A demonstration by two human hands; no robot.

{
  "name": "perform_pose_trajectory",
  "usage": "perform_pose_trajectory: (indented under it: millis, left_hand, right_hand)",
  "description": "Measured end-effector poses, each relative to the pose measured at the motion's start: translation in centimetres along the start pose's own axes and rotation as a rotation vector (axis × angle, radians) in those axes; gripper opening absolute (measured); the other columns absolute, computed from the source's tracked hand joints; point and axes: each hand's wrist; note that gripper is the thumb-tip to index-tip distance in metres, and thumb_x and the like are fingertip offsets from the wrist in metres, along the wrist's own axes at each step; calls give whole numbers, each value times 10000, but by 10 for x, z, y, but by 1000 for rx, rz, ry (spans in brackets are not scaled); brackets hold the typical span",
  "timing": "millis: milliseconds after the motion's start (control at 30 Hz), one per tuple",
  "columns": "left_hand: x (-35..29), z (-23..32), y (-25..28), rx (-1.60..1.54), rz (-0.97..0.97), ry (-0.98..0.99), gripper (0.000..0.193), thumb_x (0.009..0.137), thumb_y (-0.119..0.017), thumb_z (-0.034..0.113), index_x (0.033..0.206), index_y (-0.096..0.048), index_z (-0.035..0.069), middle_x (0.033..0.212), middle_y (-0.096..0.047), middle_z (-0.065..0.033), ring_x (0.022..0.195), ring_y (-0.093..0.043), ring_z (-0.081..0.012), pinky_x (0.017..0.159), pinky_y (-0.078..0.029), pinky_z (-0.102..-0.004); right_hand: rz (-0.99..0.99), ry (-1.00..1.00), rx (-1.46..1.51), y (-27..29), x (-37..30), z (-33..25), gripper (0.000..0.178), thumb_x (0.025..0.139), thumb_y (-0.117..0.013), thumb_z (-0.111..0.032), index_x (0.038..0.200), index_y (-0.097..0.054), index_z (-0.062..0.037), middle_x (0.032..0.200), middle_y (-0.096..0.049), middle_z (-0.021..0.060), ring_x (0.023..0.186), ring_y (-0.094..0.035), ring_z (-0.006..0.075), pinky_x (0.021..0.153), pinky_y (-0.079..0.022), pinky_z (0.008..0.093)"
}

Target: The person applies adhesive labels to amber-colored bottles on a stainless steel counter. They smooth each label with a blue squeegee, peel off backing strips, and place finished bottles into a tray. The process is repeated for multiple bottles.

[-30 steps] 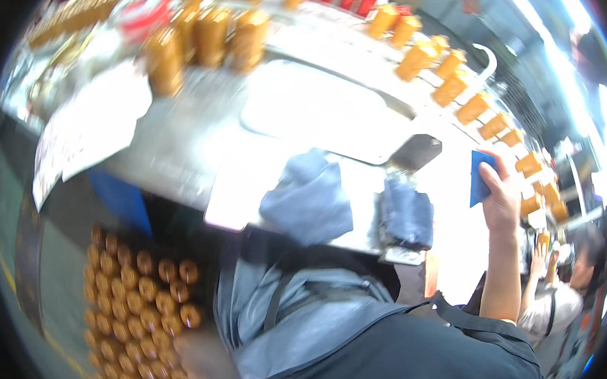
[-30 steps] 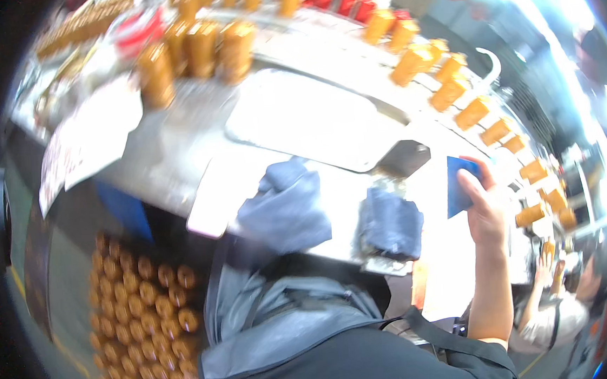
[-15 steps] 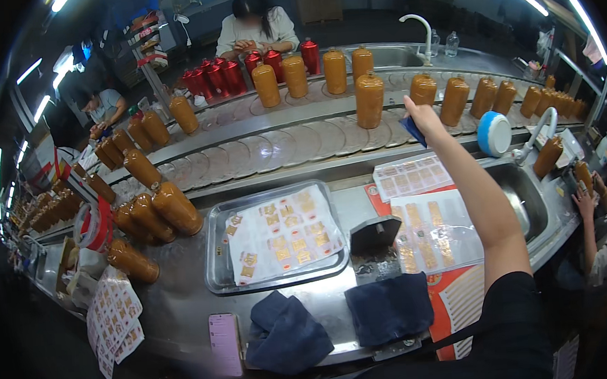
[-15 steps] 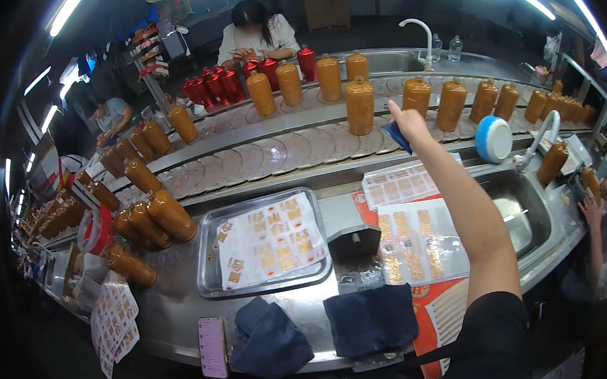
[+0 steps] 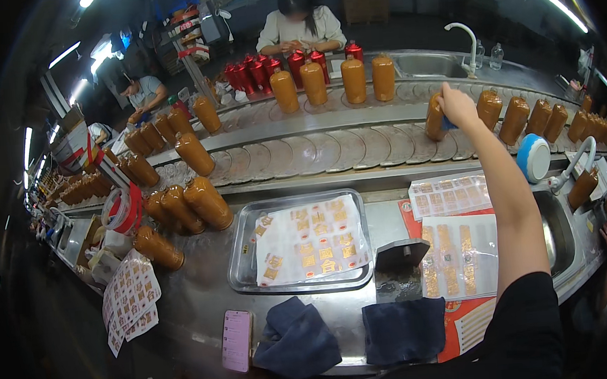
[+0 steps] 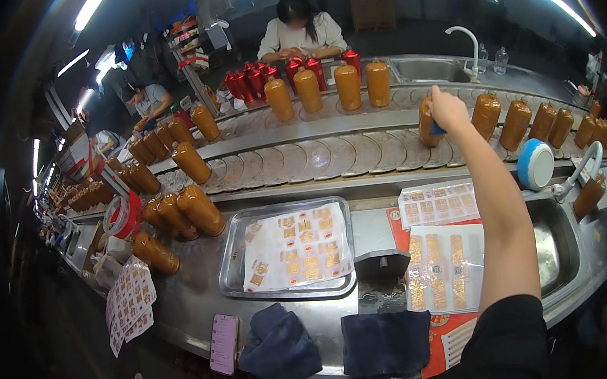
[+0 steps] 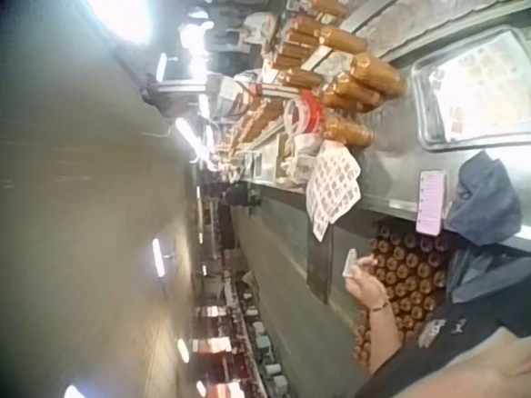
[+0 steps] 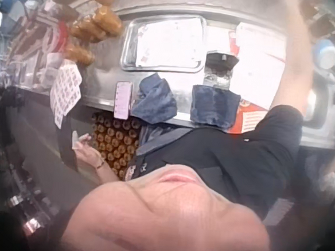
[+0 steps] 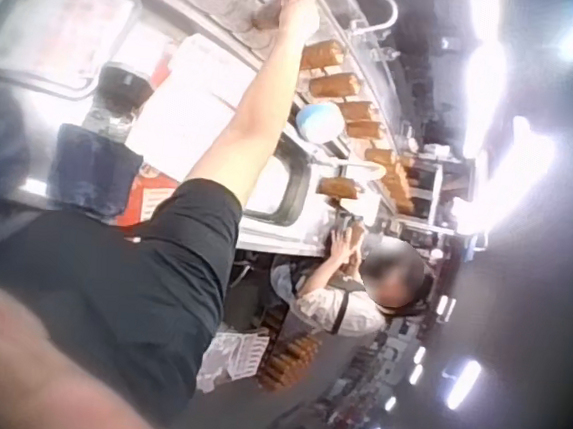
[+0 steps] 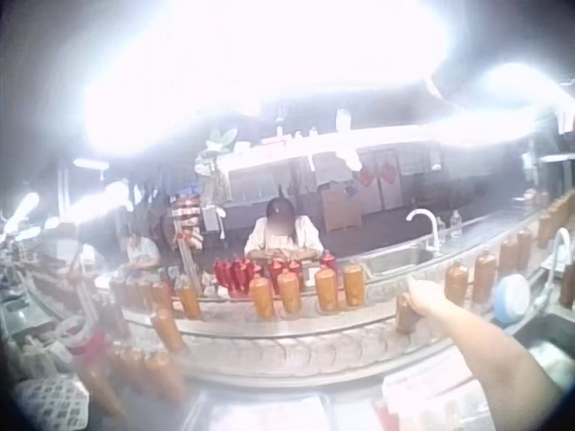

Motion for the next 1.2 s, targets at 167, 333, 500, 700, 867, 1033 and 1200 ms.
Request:
perform_pose_trajectory:
  millis: [167, 333, 500, 700, 867, 1033, 1200]
  left_hand:
    - [20, 73, -174, -126, -584, -573, 827, 832, -806, 450, 1398, -528, -84, 1293, -619, -158, 1239, -586, -260, 1070, -451, -400]
    - [-36, 181, -287, -523, -1056, -748, 867, 794, -883, 211, 1488, -440, -60, 1411, -516, -173, 1297, -532, -264, 1102, -428, -363]
    - [-118, 222, -336, -703, -1269, -621, 1218, 778, -909, 349, 1606, -99, -27, 1556, -351, -224, 1478, -360, -309, 1182, -354, -407]
    - [-129, 157, -340, -710, -1468, 44, 1063, 859, -834, 324, 1577, -138, -36, 1441, -485, -194, 1343, -523, -247, 1110, -439, -374]
    - [-123, 113, -340, -776, -1320, 401, 785, 950, -746, 262, 1482, -265, -56, 1362, -550, -167, 1224, -577, -187, 1021, -503, -328]
    - [-114, 100, -356, -717, -1307, 543, 420, 1035, -647, 287, 1208, -457, -45, 1209, -626, -146, 1066, -624, -136, 885, -549, -289]
    - [-115, 106, -364, -775, -1246, 498, 363, 1082, -565, 277, 1227, -482, -45, 1211, -627, -123, 1088, -602, -121, 922, -522, -280]
  right_hand:
    - [64, 204, 34, 120, -101, -27, 315, 973, -621, -363, 1004, -593, -51, 889, -738, 167, 834, -719, 381, 747, -568, 485]
    - [-260, 268, 353, 266, -170, -66, 384, 905, -713, -398, 838, -709, -19, 690, -675, 125, 640, -674, 235, 631, -531, 349]
    - [-731, 254, 713, 294, -221, -95, 451, 883, -751, -434, 792, -728, 6, 665, -643, 69, 621, -602, 157, 586, -472, 305]
    - [-869, 1, 1066, 190, -271, -97, 410, 945, -742, -413, 843, -734, -15, 731, -645, 1, 684, -557, 75, 630, -454, 256]
    - [-1195, -65, 1170, 138, -324, -88, 536, 1022, -633, -458, 1284, -643, 9, 1016, -702, 68, 978, -624, 106, 904, -483, 262]
    - [-1205, -274, 1409, 136, -344, -109, 661, 1026, -638, -429, 1492, -474, 10, 1156, -694, 119, 1058, -631, 141, 932, -497, 271]
    - [-1013, -327, 1405, 128, -353, -111, 631, 1017, -656, -394, 1456, -506, 34, 1016, -727, 127, 887, -670, 113, 808, -525, 262]
Point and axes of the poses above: each hand's wrist, its own x-axis towards the middle knuckle, its own y-axis out of the back of the hand, z = x × y
